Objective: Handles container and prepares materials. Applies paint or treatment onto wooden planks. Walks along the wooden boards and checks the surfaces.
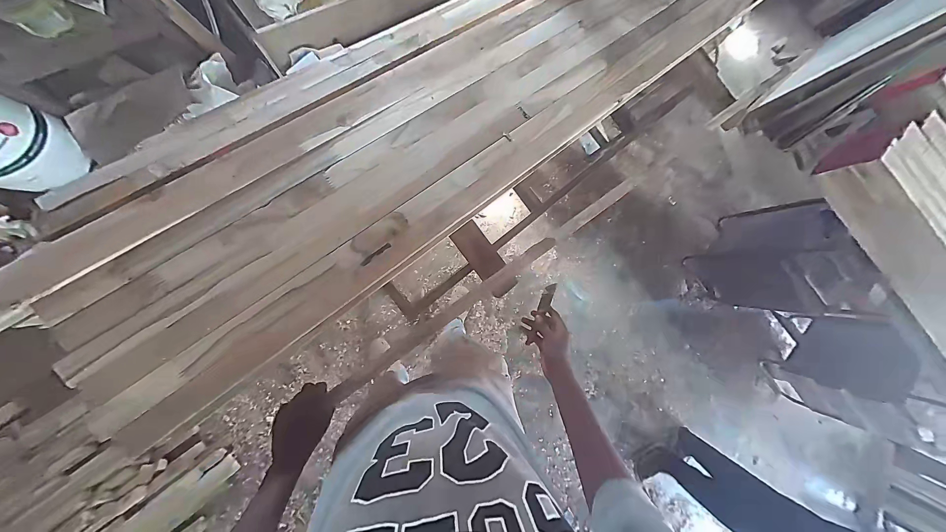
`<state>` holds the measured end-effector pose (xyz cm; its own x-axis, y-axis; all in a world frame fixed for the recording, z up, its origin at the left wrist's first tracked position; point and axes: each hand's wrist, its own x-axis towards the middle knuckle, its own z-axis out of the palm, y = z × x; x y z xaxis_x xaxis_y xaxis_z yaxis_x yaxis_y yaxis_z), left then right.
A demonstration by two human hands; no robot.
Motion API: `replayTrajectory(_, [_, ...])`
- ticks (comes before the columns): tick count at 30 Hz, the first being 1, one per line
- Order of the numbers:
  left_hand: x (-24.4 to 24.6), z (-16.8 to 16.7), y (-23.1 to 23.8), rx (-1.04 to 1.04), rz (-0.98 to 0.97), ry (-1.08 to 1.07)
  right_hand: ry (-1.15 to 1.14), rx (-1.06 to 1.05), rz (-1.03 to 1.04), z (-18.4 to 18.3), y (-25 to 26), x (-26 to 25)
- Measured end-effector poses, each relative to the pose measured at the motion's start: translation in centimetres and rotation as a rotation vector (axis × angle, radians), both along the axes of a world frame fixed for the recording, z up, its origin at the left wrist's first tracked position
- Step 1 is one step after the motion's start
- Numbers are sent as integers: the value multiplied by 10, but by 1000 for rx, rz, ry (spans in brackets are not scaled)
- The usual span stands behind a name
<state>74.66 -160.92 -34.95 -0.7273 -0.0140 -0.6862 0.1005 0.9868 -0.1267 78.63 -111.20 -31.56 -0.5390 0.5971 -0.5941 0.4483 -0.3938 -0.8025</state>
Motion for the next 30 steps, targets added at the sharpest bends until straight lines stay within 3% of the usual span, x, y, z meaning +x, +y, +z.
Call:
replayTrajectory(5, [-1,-2,-7,51,33,-50,8,44,46,-11,36,-17])
replayTrajectory(9, [-24,5,-11,100,19,-340,28,38,18,-11,45,-28])
replayTrajectory(12, [-38,-17,-17,227,-81,-525,62,14,-25,-5,46,-35])
replayTrajectory(14, [-38,-36,-39,454,108,-644,81,5,-43,-1,46,-31])
replayTrajectory(16, [-42,-44,-53,696,429,-738,128,18,-47,-1,50,-35])
replayTrajectory(18, [-45,-48,-59,744,549,-773,171,18,-63,-7,53,-43])
replayTrajectory(22, [-54,-29,-51,460,180,-592,263,-16,-150,-22,63,-88])
replayTrajectory(23, [-47,-16,-50,485,201,-471,281,-14,-182,-25,66,-100])
replayTrajectory(25, [-24,12,-46,581,436,-215,295,13,-279,-31,72,-122])
replayTrajectory(27, [-6,22,-43,549,598,-71,302,53,-349,-37,85,-138])
replayTrajectory(30, [20,31,-34,510,632,138,342,74,-334,-46,122,-156])
